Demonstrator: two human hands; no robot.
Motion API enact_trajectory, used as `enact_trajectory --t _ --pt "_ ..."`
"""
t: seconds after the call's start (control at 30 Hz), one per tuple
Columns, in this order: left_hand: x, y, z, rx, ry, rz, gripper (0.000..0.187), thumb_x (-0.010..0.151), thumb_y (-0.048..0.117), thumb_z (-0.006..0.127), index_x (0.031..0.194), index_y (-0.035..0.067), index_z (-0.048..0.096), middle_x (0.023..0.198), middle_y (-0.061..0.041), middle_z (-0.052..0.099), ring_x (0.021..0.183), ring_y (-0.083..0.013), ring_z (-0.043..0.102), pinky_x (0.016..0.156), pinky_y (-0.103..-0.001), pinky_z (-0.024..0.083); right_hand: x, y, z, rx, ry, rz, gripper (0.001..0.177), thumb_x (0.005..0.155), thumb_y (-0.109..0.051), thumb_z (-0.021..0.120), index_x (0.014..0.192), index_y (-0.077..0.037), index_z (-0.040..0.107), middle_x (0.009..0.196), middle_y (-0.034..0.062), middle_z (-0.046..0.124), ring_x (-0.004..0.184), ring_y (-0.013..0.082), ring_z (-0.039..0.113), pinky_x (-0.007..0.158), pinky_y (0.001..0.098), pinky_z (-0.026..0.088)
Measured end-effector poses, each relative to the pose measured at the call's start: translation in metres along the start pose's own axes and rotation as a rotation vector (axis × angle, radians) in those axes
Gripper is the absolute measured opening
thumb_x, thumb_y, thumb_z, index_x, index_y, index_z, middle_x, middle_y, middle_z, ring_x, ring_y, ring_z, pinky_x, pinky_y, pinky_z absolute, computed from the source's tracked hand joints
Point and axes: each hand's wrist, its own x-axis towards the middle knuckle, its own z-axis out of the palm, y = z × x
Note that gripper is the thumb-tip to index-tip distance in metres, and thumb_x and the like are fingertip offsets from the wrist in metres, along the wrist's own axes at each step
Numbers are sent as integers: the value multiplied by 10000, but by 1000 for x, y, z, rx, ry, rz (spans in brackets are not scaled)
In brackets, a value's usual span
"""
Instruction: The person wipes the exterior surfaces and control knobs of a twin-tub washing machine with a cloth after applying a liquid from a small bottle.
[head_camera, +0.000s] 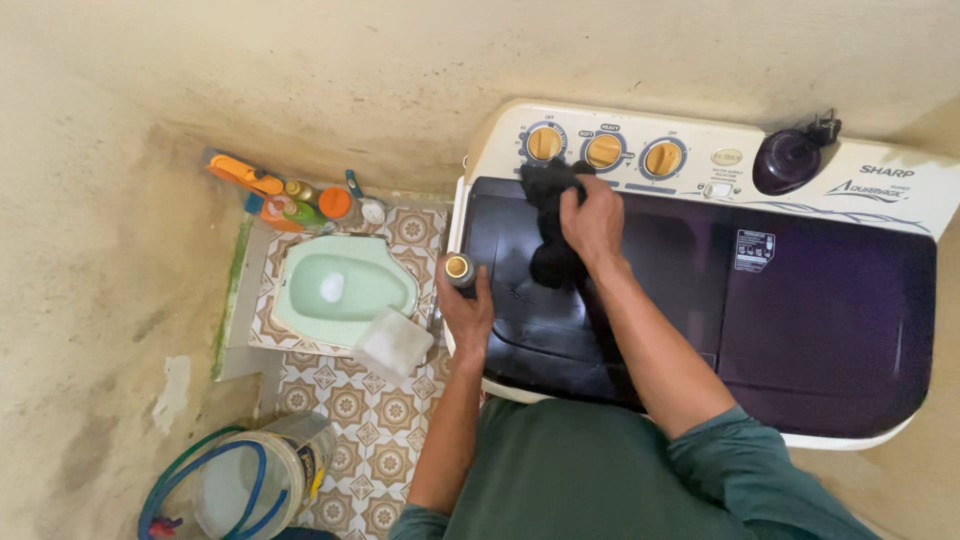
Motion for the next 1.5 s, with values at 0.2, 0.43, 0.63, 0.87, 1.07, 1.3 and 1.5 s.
enact_trajectory --t 0.2,0.43,0.63,0.87,1.07,1.3,1.5 --pt "-2 -1 0 -39 -11 -21 554 942 174 757 1398 -8 501 1285 -216 621 1205 -366 624 1053 -427 475 14 -2 -1 18 277 -167 313 989 -67 624 1289 17 650 1222 236 624 1148 415 609 971 512 538" --pt "-3 -9 4 -59 12 0 556 940 163 764 1389 -32 501 1309 -228 610 1219 -371 623 1059 -427 485 25 -26 37 -299 7 -100 496 943 -144 662 1413 2 609 1106 235 524 1065 408 533 734 461 565" --pt "-2 -9 2 -38 -14 -66 559 915 142 774 1376 -38 514 1282 -215 657 1209 -361 644 1064 -422 487 24 -10 36 -474 23 -288 552 878 -136 671 1391 62 634 995 194 534 952 353 549 617 371 561" --pt "0 -4 5 -52 -28 -79 553 922 134 752 1381 -44 500 1277 -215 665 1212 -353 645 1069 -426 482 22 -5 33 -884 30 -526 485 899 -191 643 1294 89 674 1021 88 574 959 219 562 583 294 484" --pt "0 -5 7 -40 -6 -4 544 938 121 745 1388 -54 494 1270 -215 658 1203 -347 642 1067 -418 485 14 -10 30 -781 -103 -593 380 866 -166 630 1191 9 718 1006 75 600 964 244 575 605 356 506" --pt "0 -5 7 -72 -13 -6 518 963 164 753 1375 -38 514 1245 -215 649 1175 -335 647 1051 -413 499 14 -3 18 -462 -231 -508 446 822 -148 669 1263 -148 735 1090 106 627 1024 296 589 683 433 551" --pt "-1 -7 4 -61 -8 -20 576 958 214 752 1404 -35 486 1270 -235 633 1199 -354 638 1050 -427 486 1 11 10 -289 -183 -221 395 886 -149 690 1277 -111 726 1134 133 603 1091 335 589 806 463 565"
